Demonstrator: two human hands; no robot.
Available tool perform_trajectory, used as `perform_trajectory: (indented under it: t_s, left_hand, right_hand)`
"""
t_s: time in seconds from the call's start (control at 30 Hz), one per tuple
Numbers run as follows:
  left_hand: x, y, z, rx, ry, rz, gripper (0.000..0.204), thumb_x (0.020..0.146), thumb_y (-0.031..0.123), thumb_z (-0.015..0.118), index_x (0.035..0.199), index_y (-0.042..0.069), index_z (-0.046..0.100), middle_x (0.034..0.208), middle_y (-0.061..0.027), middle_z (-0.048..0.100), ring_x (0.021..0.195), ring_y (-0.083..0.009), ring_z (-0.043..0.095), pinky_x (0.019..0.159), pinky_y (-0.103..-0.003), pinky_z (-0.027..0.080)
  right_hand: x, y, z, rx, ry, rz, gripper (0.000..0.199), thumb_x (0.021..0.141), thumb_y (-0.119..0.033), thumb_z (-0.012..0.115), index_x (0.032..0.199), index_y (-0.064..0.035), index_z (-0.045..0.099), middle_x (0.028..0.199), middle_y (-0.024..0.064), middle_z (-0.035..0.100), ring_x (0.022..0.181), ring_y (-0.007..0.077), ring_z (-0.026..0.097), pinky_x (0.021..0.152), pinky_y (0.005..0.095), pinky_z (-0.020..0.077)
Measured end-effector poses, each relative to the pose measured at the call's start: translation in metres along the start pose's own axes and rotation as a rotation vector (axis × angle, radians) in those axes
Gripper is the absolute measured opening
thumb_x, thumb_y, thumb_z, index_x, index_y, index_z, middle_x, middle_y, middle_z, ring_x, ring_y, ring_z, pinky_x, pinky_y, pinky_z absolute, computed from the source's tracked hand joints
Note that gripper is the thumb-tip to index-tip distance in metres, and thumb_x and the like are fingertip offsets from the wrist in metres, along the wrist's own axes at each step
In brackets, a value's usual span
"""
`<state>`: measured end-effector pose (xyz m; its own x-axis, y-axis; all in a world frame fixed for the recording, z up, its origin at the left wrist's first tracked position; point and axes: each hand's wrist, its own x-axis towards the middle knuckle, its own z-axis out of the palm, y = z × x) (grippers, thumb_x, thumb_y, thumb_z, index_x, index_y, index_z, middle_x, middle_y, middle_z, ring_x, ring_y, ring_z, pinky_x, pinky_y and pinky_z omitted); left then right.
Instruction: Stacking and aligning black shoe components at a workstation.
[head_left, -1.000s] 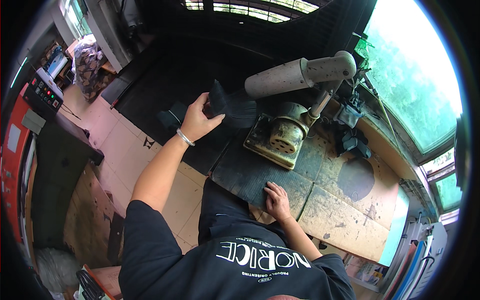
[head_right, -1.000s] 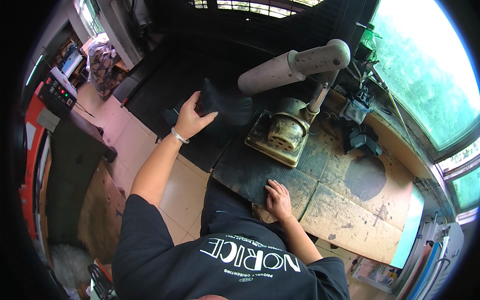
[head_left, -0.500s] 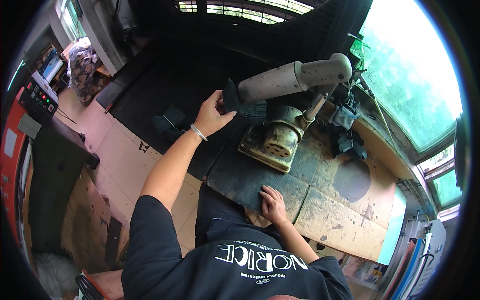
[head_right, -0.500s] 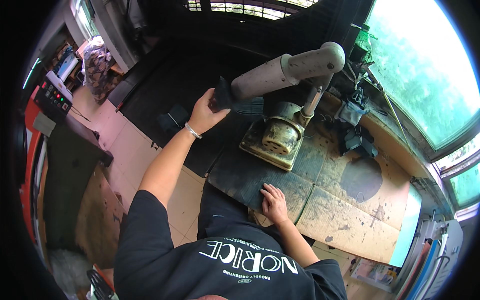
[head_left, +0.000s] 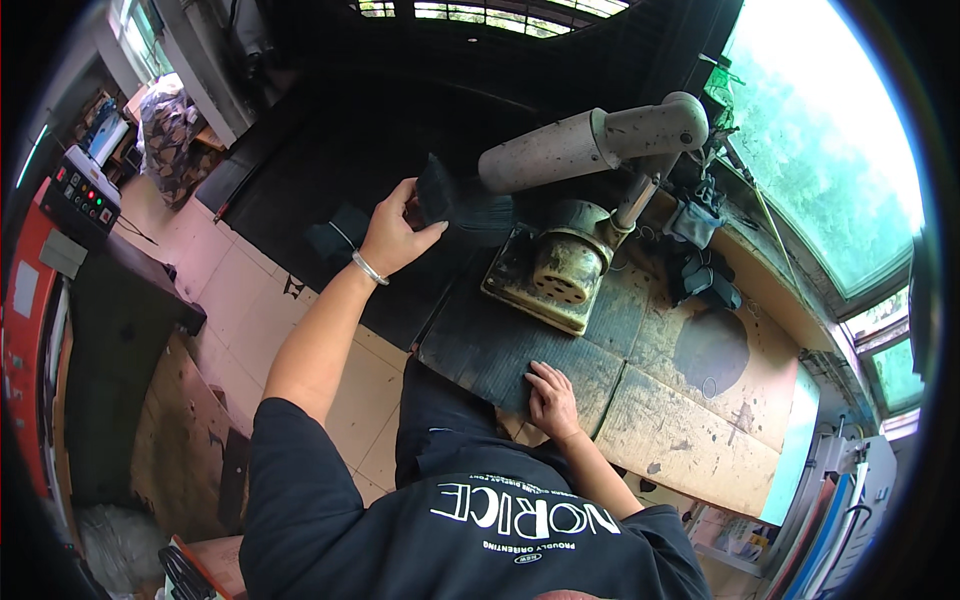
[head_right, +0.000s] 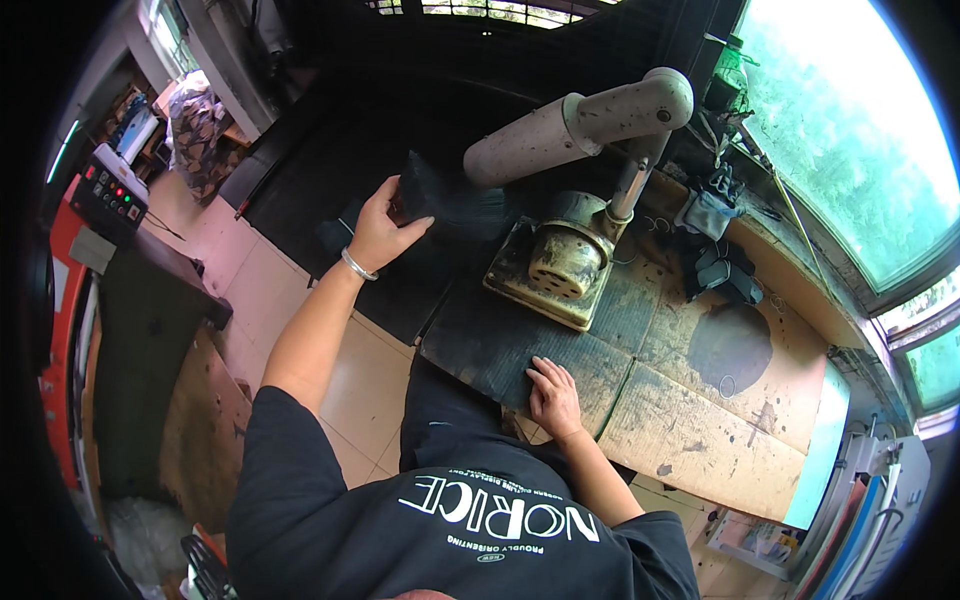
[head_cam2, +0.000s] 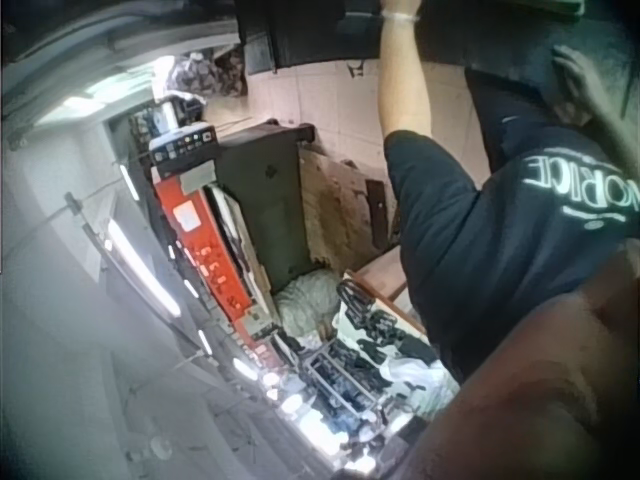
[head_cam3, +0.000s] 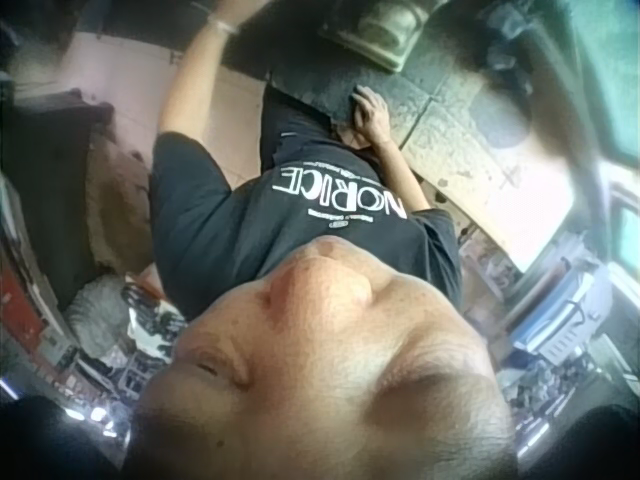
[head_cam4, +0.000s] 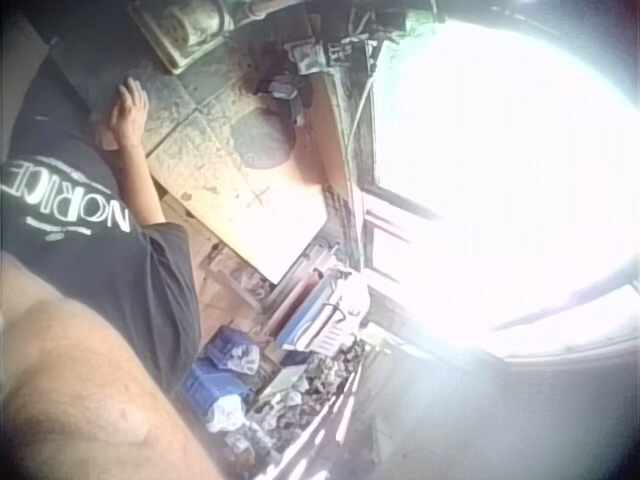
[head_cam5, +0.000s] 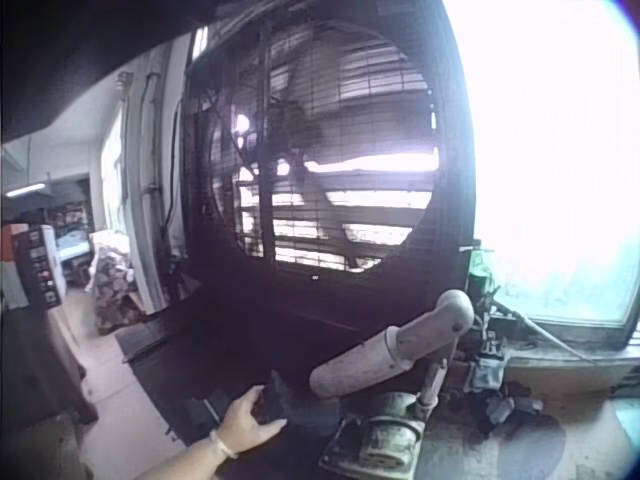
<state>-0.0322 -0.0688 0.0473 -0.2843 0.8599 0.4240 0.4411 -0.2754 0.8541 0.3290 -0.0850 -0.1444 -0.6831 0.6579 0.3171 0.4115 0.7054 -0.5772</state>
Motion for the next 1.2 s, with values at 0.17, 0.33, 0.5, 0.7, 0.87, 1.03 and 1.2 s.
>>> perform_trajectory:
  t_s: [0.17,0.33,0.5,0.7,0.87,1.03,1.2]
  left_hand:
    - [-0.008,0.009,-0.008,0.032,0.015,0.018,0.046,0.074,0.001,0.072,0.116,-0.001,0.052,0.101,-0.0087,0.065,0.094,-0.0141,0.065,0.082,-0.028,0.054]
    - [-0.017,0.01,-0.017,0.044,0.021,0.021,0.046,0.074,0.001,0.072,0.115,-0.002,0.052,0.102,-0.0089,0.065,0.096,-0.0144,0.064,0.083,-0.028,0.054]
    - [-0.027,0.016,-0.024,0.017,0.02,-0.007,0.045,0.076,-0.001,0.072,0.116,-0.001,0.052,0.103,-0.0055,0.061,0.095,-0.0114,0.06,0.086,-0.027,0.051]
    - [-0.033,0.024,-0.029,0.021,0.015,-0.027,0.046,0.076,-0.001,0.072,0.117,-0.002,0.052,0.103,-0.0057,0.061,0.095,-0.0115,0.06,0.087,-0.027,0.051]
    - [-0.023,0.012,-0.02,0.014,0.031,-0.006,0.046,0.075,-0.001,0.072,0.116,-0.002,0.051,0.103,-0.0077,0.064,0.097,-0.0134,0.063,0.086,-0.028,0.052]
    - [-0.001,0.006,0.002,0.017,0.023,0.009,0.046,0.074,0.0,0.072,0.116,-0.002,0.051,0.103,-0.0102,0.066,0.099,-0.0151,0.065,0.086,-0.029,0.053]
    - [0.015,0.0,0.017,-0.025,0.025,0.031,0.047,0.074,0.0,0.072,0.117,-0.002,0.052,0.103,-0.0106,0.066,0.098,-0.015,0.066,0.085,-0.029,0.053]
  right_hand:
    - [-0.001,0.001,0.0,-0.003,-0.004,0.002,0.033,0.077,-0.003,0.057,0.11,-0.0048,0.064,0.129,0.0131,0.058,0.123,0.0325,0.052,0.105,0.0451,0.0374]
    - [0.0,0.0,0.001,-0.005,-0.005,-0.005,0.033,0.077,-0.003,0.057,0.11,-0.0044,0.064,0.129,0.0133,0.058,0.123,0.0326,0.052,0.105,0.0455,0.0375]
    - [-0.001,0.0,0.001,-0.003,0.0,-0.013,0.033,0.077,-0.003,0.057,0.11,-0.0041,0.064,0.129,0.0135,0.058,0.123,0.0326,0.051,0.105,0.0457,0.0374]
    - [-0.001,0.002,0.001,-0.002,-0.001,-0.011,0.033,0.077,-0.003,0.058,0.11,-0.0044,0.064,0.129,0.0135,0.058,0.124,0.0326,0.051,0.106,0.0458,0.0373]
    - [-0.001,0.003,0.002,-0.001,0.005,-0.015,0.034,0.077,-0.002,0.058,0.11,-0.0044,0.064,0.129,0.0134,0.058,0.123,0.0327,0.052,0.106,0.0457,0.0374]
    - [-0.002,0.001,0.001,-0.001,-0.001,-0.011,0.034,0.077,-0.003,0.057,0.111,-0.0049,0.064,0.129,0.0133,0.058,0.123,0.0328,0.052,0.106,0.0457,0.0375]
    - [-0.001,-0.002,0.0,0.003,0.001,-0.007,0.035,0.077,-0.003,0.058,0.111,-0.0053,0.063,0.129,0.0129,0.058,0.123,0.0328,0.052,0.105,0.0455,0.0377]
